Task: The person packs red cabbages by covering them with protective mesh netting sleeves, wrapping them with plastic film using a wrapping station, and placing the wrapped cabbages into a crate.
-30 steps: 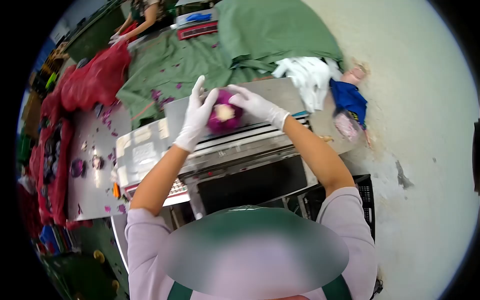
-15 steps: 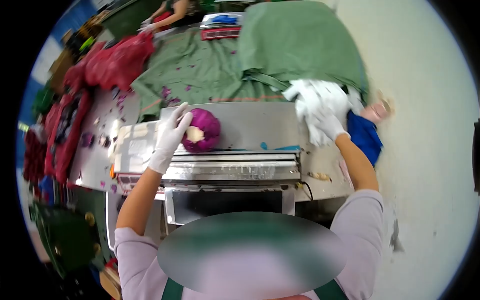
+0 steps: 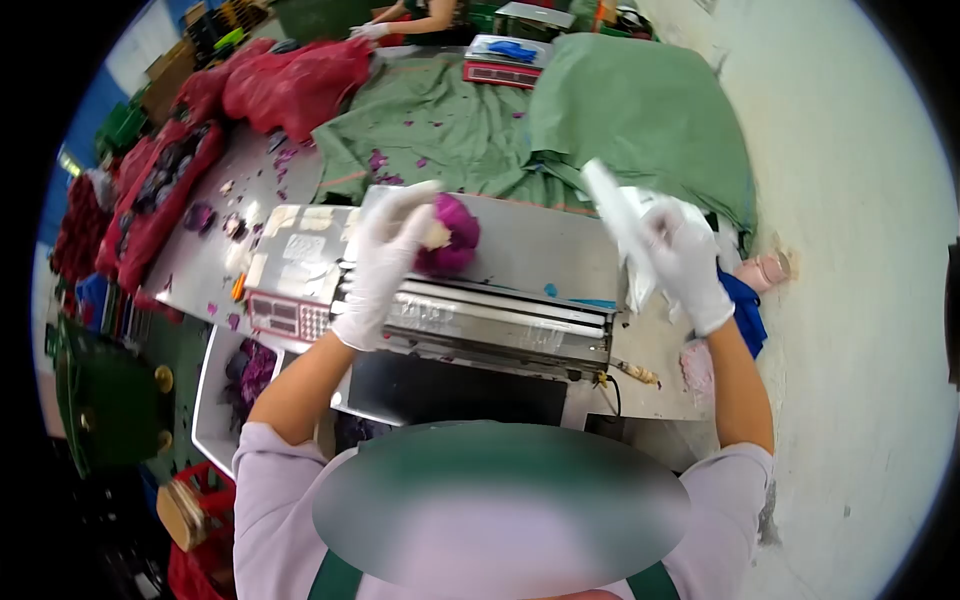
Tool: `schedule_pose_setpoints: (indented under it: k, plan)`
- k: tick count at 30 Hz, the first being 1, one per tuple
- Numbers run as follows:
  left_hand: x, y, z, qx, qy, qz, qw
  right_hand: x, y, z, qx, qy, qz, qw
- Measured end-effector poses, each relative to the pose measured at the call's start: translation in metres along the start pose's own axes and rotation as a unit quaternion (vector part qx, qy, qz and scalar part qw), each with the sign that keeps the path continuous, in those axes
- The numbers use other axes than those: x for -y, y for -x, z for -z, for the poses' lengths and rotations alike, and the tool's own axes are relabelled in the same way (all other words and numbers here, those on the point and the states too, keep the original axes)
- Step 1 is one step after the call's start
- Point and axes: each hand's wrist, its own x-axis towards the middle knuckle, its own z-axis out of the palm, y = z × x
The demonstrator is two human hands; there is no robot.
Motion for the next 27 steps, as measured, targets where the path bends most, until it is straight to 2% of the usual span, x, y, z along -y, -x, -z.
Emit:
schedule_pose_setpoints:
  k: [1, 3, 4, 5, 7, 8, 9, 10, 11, 12, 13, 15, 17, 18, 19, 20, 21, 22, 23, 24, 25, 26, 27]
  plan:
    - [-0.011, 0.01, -0.01, 0.029, 0.002, -0.02, 0.999, 0.021, 0.001, -0.005, 0.029, -0.034, 0.007, 0.999]
    - [-0.031, 0.036, -0.029, 0.094, 0.108, 0.008, 0.99, 0.068, 0.016, -0.025, 0.077, -0.19, 0.042, 0.978]
    - [-0.027, 0.047, -0.036, 0.098, 0.13, 0.044, 0.986, 0.086, 0.031, -0.032, 0.093, -0.22, -0.02, 0.971]
    - [-0.043, 0.069, -0.033, 0.098, 0.177, 0.193, 0.96, 0.107, 0.037, -0.041, 0.127, -0.249, -0.068, 0.958]
    - [-0.034, 0.079, -0.035, 0.037, 0.165, 0.143, 0.975, 0.112, 0.039, -0.042, 0.167, -0.254, -0.079, 0.95]
    - [-0.032, 0.093, -0.019, 0.025, 0.188, 0.165, 0.968, 0.125, 0.044, -0.048, 0.217, -0.418, -0.17, 0.866]
    - [-0.028, 0.095, -0.019, 0.032, 0.209, 0.191, 0.959, 0.121, 0.052, -0.049, 0.246, -0.56, -0.269, 0.744]
    - [-0.027, 0.099, -0.016, 0.03, 0.231, 0.212, 0.949, 0.107, 0.063, -0.06, 0.261, -0.69, -0.227, 0.636]
    - [-0.013, 0.11, -0.02, -0.023, 0.274, 0.161, 0.948, 0.1, 0.066, -0.085, 0.206, -0.72, -0.181, 0.638]
    - [-0.009, 0.11, -0.021, -0.027, 0.269, 0.172, 0.947, 0.109, 0.064, -0.088, 0.174, -0.579, -0.086, 0.792]
    - [-0.008, 0.113, -0.023, -0.037, 0.266, 0.187, 0.945, 0.122, 0.066, -0.093, 0.139, -0.408, 0.013, 0.902]
    - [-0.009, 0.122, -0.024, -0.032, 0.274, 0.203, 0.939, 0.145, 0.077, -0.135, 0.116, -0.604, -0.194, 0.764]
    - [0.001, 0.129, -0.028, -0.047, 0.192, 0.163, 0.967, 0.159, 0.072, -0.144, 0.083, -0.614, -0.093, 0.78]
    - [0.007, 0.129, -0.025, -0.087, 0.01, 0.004, 0.996, 0.167, 0.074, -0.141, 0.08, -0.62, -0.112, 0.773]
    - [0.01, 0.128, -0.022, -0.118, -0.172, -0.154, 0.966, 0.171, 0.079, -0.139, 0.076, -0.625, -0.132, 0.766]
    - [0.01, 0.129, -0.021, -0.132, -0.236, -0.187, 0.944, 0.163, 0.086, -0.151, 0.067, -0.643, -0.188, 0.739]
    - [0.008, 0.131, -0.02, -0.151, -0.299, -0.219, 0.916, 0.161, 0.088, -0.149, 0.065, -0.642, -0.19, 0.74]
    - [0.017, 0.137, -0.024, -0.138, -0.068, -0.124, 0.98, 0.159, 0.089, -0.146, 0.071, -0.642, -0.209, 0.734]
    - [0.022, 0.14, -0.026, -0.115, 0.166, -0.019, 0.979, 0.159, 0.09, -0.145, 0.076, -0.642, -0.228, 0.728]
    - [0.01, 0.134, -0.023, -0.146, 0.18, -0.018, 0.973, 0.164, 0.089, -0.146, 0.071, -0.722, -0.235, 0.646]
    - [0.01, 0.127, -0.016, -0.125, 0.222, 0.025, 0.967, 0.159, 0.09, -0.152, 0.018, -0.637, -0.166, 0.752]
    - [0.011, 0.125, -0.015, -0.091, 0.275, 0.105, 0.951, 0.154, 0.089, -0.143, 0.032, -0.491, -0.128, 0.861]
    - [0.012, 0.123, -0.015, -0.057, 0.324, 0.185, 0.926, 0.139, 0.087, -0.135, 0.039, -0.409, -0.111, 0.905]
